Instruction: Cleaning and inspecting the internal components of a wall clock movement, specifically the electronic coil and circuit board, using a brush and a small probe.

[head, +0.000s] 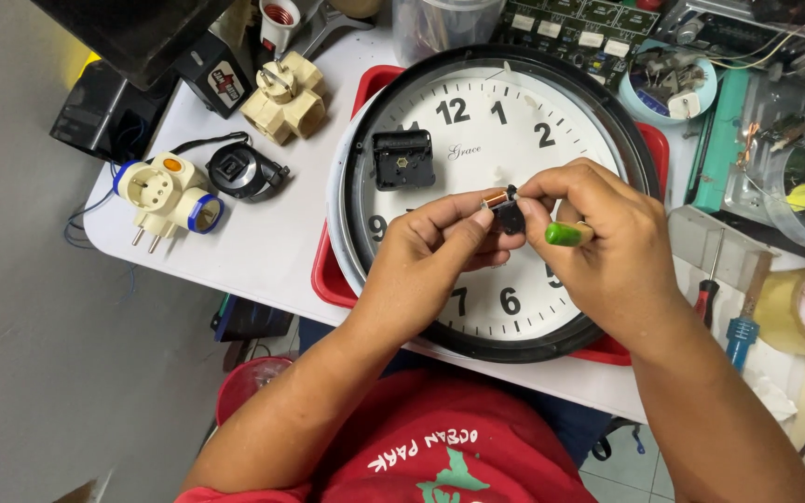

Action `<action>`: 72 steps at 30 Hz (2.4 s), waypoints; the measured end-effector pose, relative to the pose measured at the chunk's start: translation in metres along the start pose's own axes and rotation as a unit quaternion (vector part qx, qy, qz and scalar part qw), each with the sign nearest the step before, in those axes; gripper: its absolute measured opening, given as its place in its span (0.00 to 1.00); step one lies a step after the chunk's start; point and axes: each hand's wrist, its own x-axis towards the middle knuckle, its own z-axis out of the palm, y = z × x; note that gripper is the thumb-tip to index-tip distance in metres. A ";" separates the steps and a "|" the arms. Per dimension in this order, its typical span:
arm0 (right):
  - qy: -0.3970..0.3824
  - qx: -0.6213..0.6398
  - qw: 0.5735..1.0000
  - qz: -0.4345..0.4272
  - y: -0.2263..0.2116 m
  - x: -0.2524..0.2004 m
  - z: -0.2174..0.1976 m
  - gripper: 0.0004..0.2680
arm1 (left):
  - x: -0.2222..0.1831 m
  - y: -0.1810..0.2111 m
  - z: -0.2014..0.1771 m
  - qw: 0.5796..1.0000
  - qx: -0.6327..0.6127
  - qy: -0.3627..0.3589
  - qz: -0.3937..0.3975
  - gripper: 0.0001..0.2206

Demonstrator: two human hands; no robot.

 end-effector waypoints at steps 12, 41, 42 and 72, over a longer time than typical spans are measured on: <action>0.005 -0.064 0.996 -0.065 0.001 -0.004 0.001 0.00 | -0.001 -0.005 0.000 0.999 0.028 -0.002 0.028 0.18; -0.247 -0.027 0.898 0.363 0.076 0.060 -0.027 0.04 | 0.010 0.016 -0.021 0.998 0.040 0.053 0.005 0.16; -0.272 -0.039 0.886 0.374 0.078 0.064 -0.026 0.05 | 0.010 0.021 -0.022 0.996 0.049 0.071 0.003 0.16; -0.320 -0.037 0.860 0.395 0.089 0.089 -0.019 0.07 | 0.035 0.022 -0.015 0.994 0.087 0.037 -0.045 0.17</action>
